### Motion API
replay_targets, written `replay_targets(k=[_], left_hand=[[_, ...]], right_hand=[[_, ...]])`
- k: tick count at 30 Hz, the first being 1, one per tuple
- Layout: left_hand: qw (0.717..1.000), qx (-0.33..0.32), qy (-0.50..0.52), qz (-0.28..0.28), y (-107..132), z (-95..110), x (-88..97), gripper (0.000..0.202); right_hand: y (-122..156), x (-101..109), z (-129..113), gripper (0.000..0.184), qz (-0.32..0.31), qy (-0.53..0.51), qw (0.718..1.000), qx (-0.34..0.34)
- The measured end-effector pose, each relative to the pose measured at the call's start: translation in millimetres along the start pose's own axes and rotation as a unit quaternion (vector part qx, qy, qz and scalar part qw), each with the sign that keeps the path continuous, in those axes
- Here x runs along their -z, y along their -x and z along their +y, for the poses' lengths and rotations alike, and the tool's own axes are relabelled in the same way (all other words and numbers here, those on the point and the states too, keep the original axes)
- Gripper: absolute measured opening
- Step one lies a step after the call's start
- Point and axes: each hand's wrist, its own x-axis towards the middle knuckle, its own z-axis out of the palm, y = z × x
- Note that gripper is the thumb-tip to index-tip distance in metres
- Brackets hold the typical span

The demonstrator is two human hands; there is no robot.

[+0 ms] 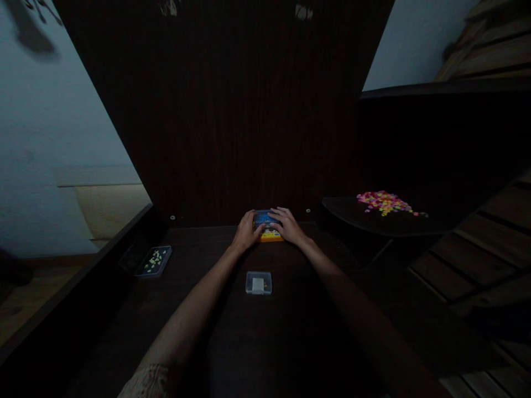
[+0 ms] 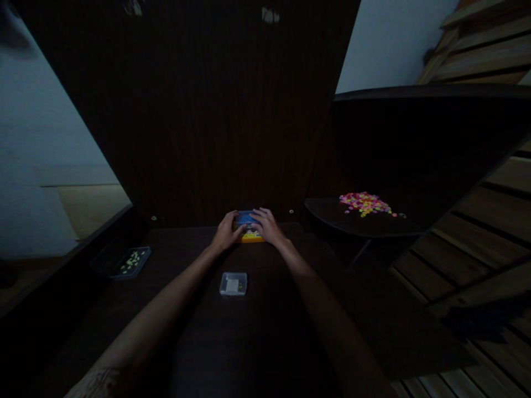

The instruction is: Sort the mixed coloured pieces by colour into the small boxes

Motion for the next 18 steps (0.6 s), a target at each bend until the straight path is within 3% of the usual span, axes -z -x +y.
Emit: replay_targets(k=[5,10,13,15,18], left_hand=[[0.999,0.014,-0.048,0.007,14,6,17.3,0.042],[0.986,0.043,-0.162,0.015,62,3,63.2,0.041],[0.960,0.090,-0.264,0.008,92,-1,100.0,0.042],[0.930,0.156,-0.333,-0.003,107,-1,125.2,0.043],[0.884,0.203,-0.421,-0.025,125,1,158.0,0.048]], right_hand=[[0,5,-3,0.039,-0.016,0.006,1.000,-0.006],[4,8,-9,0.050,-0.022,-0.002,1.000,-0.006],[8,11,-18,0.051,0.002,-0.013,1.000,0.003],[9,13,-26,0.046,0.023,-0.022,0.999,0.017],[11,16,-40,0.041,0.059,-0.027,0.997,0.036]])
